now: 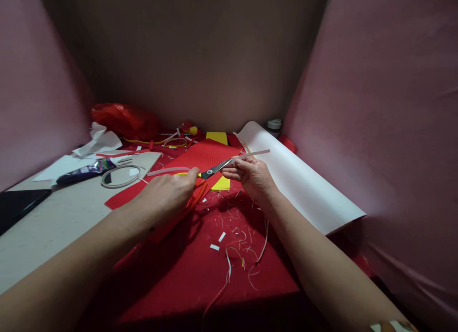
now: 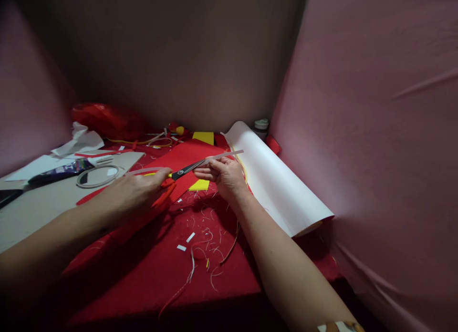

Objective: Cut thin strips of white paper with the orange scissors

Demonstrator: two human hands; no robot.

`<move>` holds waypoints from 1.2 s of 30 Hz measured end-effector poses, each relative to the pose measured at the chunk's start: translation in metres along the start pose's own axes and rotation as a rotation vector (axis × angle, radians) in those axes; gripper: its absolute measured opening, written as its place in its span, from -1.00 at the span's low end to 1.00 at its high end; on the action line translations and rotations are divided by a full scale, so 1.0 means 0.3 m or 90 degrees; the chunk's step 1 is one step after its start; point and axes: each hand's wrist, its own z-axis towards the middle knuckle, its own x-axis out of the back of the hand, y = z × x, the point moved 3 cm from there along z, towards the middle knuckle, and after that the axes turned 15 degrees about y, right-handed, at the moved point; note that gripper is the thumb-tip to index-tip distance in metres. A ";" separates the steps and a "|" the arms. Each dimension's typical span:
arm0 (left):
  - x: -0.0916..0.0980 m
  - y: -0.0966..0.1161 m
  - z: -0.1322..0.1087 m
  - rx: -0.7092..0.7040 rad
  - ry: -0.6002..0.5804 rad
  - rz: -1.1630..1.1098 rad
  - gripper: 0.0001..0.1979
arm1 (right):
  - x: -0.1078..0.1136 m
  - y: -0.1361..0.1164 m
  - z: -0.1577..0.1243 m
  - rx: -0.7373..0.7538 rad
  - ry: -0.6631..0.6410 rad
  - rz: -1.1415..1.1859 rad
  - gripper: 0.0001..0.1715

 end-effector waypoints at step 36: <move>0.015 0.027 0.005 0.007 -0.046 0.046 -0.54 | -0.006 0.014 -0.008 -0.040 -0.068 -0.013 -0.95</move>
